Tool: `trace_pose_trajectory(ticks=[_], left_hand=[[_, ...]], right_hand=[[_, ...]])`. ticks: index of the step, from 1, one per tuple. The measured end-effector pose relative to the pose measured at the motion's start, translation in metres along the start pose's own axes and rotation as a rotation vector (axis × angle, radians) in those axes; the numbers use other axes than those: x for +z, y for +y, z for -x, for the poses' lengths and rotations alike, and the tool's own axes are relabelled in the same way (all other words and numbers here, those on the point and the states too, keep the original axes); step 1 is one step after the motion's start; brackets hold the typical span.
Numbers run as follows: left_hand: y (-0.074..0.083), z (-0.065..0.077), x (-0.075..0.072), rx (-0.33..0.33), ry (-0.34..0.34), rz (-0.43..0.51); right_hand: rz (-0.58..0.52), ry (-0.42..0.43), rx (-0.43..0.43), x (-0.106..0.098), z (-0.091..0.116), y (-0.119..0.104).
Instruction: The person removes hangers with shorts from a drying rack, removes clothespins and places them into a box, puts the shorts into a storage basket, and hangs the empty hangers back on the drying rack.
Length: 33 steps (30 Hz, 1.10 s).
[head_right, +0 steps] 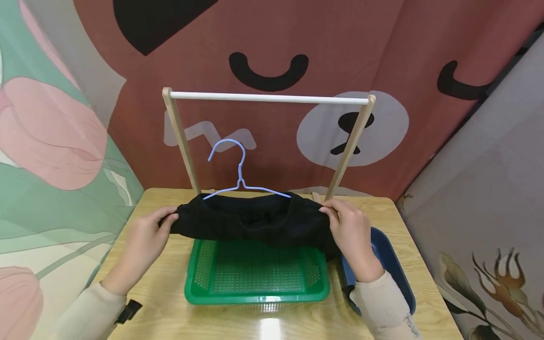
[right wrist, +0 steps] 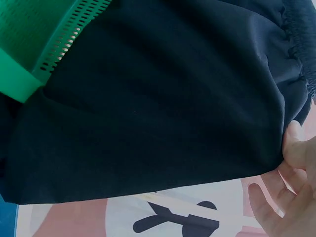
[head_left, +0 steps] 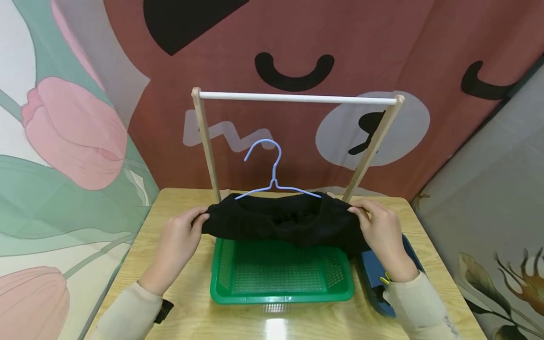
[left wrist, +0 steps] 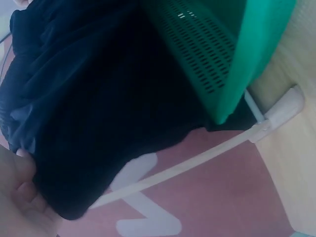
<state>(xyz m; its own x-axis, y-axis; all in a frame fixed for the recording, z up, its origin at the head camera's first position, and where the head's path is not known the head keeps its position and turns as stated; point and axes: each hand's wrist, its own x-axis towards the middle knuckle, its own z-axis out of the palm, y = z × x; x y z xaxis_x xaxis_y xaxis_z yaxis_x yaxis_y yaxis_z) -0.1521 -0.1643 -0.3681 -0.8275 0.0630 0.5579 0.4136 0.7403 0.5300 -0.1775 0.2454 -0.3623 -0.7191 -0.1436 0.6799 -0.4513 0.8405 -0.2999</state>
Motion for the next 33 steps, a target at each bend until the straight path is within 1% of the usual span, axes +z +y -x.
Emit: trace_pose_trajectory(ticks=[3,8,16,19,24,29,33], left_hand=[[0.004,-0.003,0.000,0.008,-0.002,0.004],[0.015,-0.012,0.006,0.026,-0.010,0.001],[0.028,-0.017,0.006,0.037,-0.044,-0.003],[0.027,-0.019,0.003,0.032,-0.046,-0.003],[0.021,-0.022,-0.005,0.041,-0.007,-0.006],[0.015,-0.021,-0.009,0.037,-0.010,0.011],[0.010,-0.018,-0.009,0.008,-0.013,0.014]], right_hand=[[-0.006,0.012,-0.001,0.001,0.002,-0.003],[-0.006,0.026,-0.011,-0.001,0.002,-0.004],[-0.014,0.014,-0.030,0.000,0.007,-0.009],[-0.012,0.000,-0.043,-0.001,0.007,-0.011],[-0.008,-0.046,-0.059,-0.003,0.005,-0.012],[0.010,-0.074,-0.037,-0.007,0.006,-0.008],[0.023,-0.079,-0.021,-0.010,0.009,0.000]])
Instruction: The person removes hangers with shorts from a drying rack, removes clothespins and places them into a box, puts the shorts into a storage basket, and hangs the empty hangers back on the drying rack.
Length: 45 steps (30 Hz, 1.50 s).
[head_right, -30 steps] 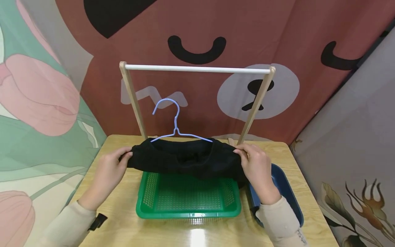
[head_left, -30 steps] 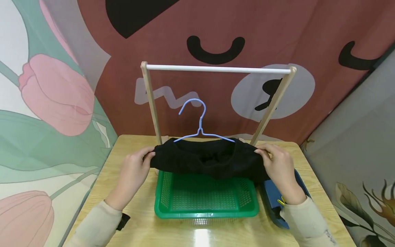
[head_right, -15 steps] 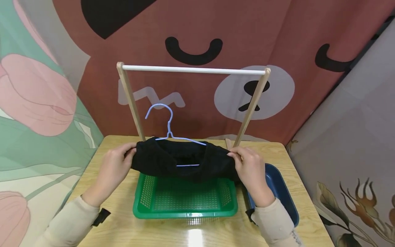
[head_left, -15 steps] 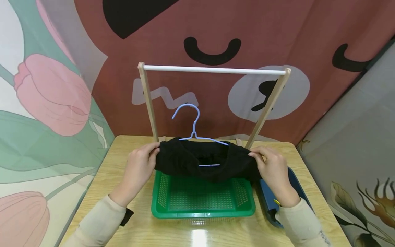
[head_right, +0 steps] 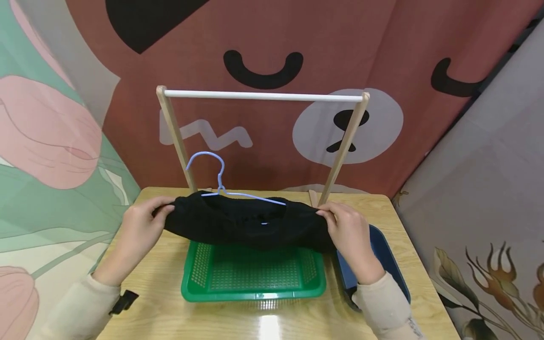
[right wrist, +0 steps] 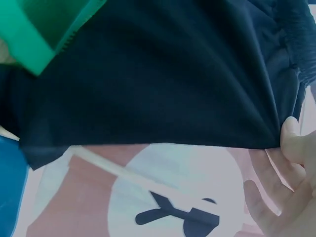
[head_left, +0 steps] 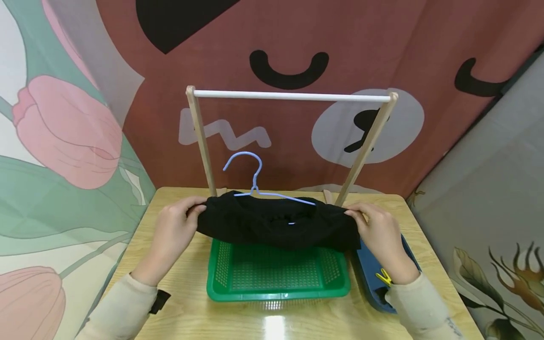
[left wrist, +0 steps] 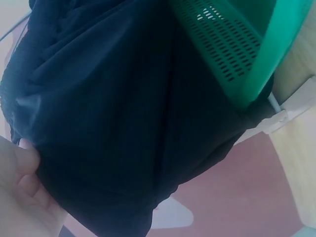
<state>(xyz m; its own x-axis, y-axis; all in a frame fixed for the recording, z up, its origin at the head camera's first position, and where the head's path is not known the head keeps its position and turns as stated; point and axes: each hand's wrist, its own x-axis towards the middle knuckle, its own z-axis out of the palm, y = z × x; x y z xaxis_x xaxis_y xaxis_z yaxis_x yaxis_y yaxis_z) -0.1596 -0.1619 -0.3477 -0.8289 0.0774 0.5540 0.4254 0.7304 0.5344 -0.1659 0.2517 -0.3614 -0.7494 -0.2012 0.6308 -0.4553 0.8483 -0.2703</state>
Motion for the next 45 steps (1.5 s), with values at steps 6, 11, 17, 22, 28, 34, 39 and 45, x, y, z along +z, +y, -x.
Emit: trace_pose_trajectory(ticks=[6,11,17,22,28,34,39,45], left_hand=[[-0.004,0.007,-0.001,-0.039,-0.003,0.018],[-0.008,0.012,-0.001,-0.018,0.008,0.004],[-0.011,0.016,-0.001,-0.021,0.024,-0.008],[-0.010,0.017,-0.002,-0.069,0.024,0.002],[-0.009,0.017,-0.002,-0.159,0.004,0.026],[-0.005,0.019,0.000,-0.137,0.011,0.040],[-0.003,0.022,0.003,-0.104,0.023,0.048],[0.001,0.022,0.005,-0.141,0.000,0.058]], right_hand=[[0.015,0.001,0.029,-0.003,0.003,0.016],[0.035,0.022,0.030,-0.007,0.004,0.028],[0.079,0.024,0.048,-0.011,0.006,0.040],[0.079,-0.011,0.063,-0.011,0.009,0.045],[0.057,0.006,-0.002,-0.005,0.014,0.049],[0.018,-0.030,-0.017,0.002,0.015,0.044],[-0.024,-0.121,0.036,0.005,0.012,0.033],[-0.148,-0.155,0.091,0.009,0.007,0.016]])
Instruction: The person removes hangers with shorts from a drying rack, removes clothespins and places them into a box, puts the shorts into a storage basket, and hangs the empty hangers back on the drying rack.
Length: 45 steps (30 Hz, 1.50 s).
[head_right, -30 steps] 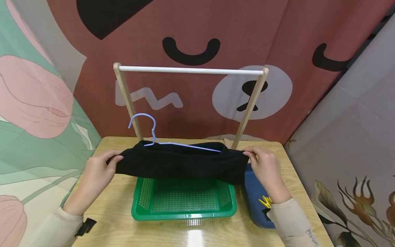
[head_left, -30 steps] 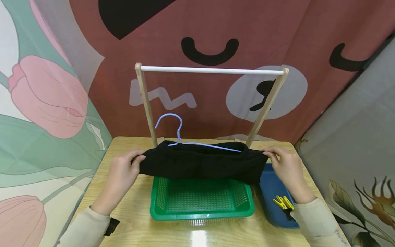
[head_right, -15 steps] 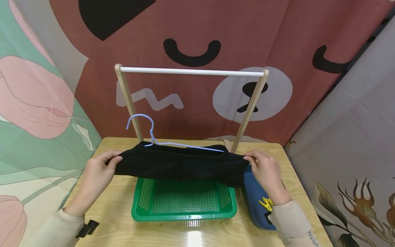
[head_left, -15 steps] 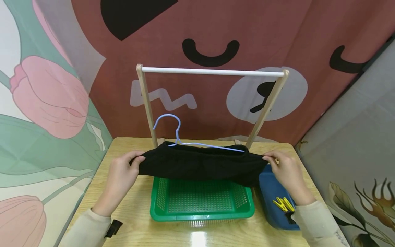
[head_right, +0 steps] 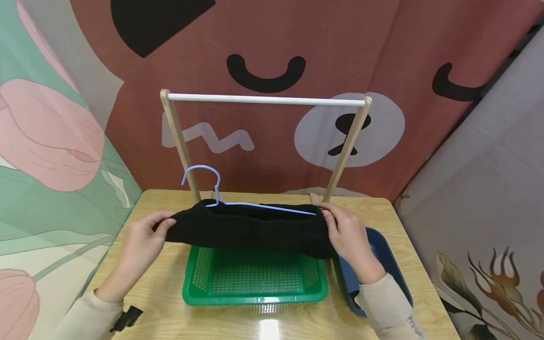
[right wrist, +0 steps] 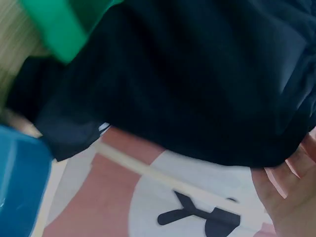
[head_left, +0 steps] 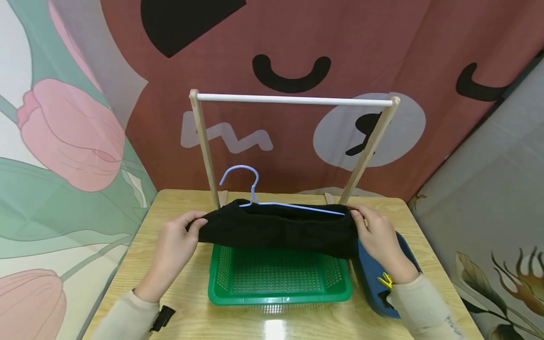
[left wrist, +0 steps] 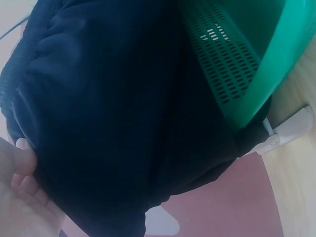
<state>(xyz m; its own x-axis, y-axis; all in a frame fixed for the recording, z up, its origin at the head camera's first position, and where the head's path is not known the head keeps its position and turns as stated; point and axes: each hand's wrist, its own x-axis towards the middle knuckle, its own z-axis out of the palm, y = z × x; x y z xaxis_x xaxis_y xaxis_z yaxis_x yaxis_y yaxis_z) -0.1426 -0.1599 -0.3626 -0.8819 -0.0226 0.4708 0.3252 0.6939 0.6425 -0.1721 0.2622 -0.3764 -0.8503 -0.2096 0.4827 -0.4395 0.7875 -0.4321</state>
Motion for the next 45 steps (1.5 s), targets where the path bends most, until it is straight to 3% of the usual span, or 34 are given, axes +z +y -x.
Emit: trace_pose_trajectory(ticks=[11,21,34,45], left_hand=[[0.002,-0.002,-0.002,-0.104,-0.007,0.049],[0.000,0.000,0.001,-0.085,-0.014,0.024],[-0.004,0.000,0.010,-0.106,-0.052,0.021],[-0.003,-0.001,0.018,-0.179,0.028,0.034]], right_hand=[[-0.076,0.042,-0.084,0.005,-0.003,-0.017],[0.026,0.203,-0.279,0.001,-0.007,-0.009],[0.128,0.260,-0.297,-0.005,-0.004,0.015],[0.146,0.284,-0.305,-0.005,-0.001,0.024]])
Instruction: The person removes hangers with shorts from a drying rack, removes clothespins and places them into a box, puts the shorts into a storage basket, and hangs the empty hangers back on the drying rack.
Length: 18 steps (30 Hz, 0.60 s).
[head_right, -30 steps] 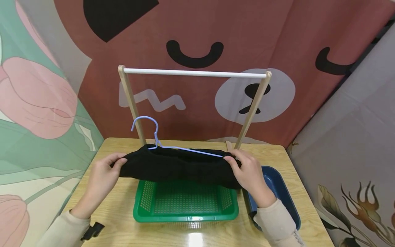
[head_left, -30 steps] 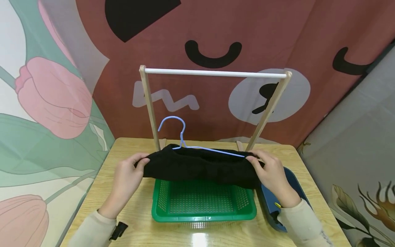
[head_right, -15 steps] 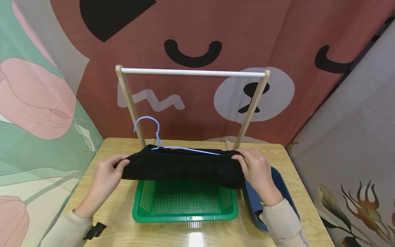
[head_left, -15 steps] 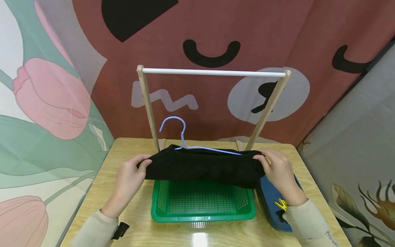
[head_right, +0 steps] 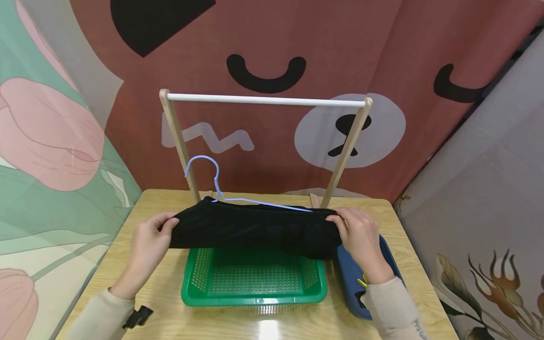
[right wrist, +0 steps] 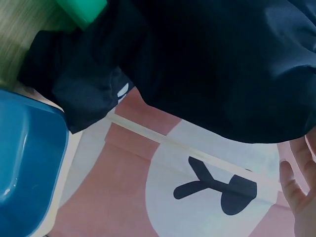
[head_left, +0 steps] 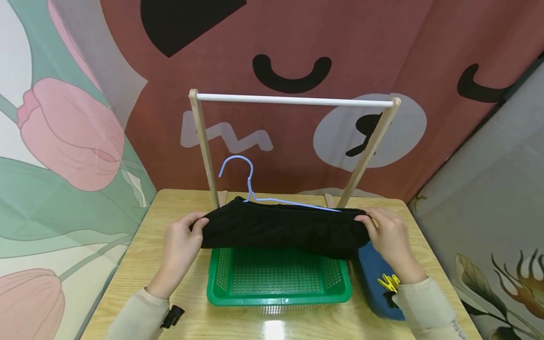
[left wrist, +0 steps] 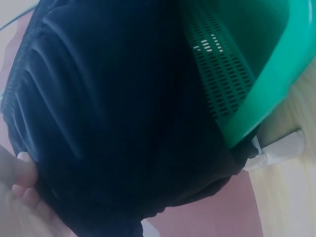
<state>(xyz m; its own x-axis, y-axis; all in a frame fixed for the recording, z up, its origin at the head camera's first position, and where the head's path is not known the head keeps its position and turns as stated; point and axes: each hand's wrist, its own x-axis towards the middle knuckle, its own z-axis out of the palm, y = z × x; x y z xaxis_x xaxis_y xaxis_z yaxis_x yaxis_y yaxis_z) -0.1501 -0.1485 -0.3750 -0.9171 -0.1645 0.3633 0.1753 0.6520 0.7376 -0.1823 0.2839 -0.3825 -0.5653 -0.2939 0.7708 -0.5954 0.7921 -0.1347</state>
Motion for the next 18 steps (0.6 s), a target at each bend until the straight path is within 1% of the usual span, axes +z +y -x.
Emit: trace_pose_trajectory(ticks=[4,9,12,14,18], left_hand=[[0.000,-0.001,0.003,-0.014,0.012,0.003],[0.000,-0.002,0.008,-0.025,0.008,0.010],[-0.001,-0.002,0.010,-0.028,0.013,0.012],[-0.001,-0.001,0.011,-0.034,0.020,0.019],[-0.001,0.000,0.015,-0.045,0.025,0.030]], right_hand=[[-0.007,0.001,0.010,0.004,0.004,-0.002],[-0.015,-0.036,0.046,0.008,0.013,-0.004],[-0.011,-0.048,0.048,0.007,0.016,-0.006],[-0.010,-0.048,0.047,0.006,0.017,-0.007],[0.004,-0.021,0.052,0.006,0.016,-0.009]])
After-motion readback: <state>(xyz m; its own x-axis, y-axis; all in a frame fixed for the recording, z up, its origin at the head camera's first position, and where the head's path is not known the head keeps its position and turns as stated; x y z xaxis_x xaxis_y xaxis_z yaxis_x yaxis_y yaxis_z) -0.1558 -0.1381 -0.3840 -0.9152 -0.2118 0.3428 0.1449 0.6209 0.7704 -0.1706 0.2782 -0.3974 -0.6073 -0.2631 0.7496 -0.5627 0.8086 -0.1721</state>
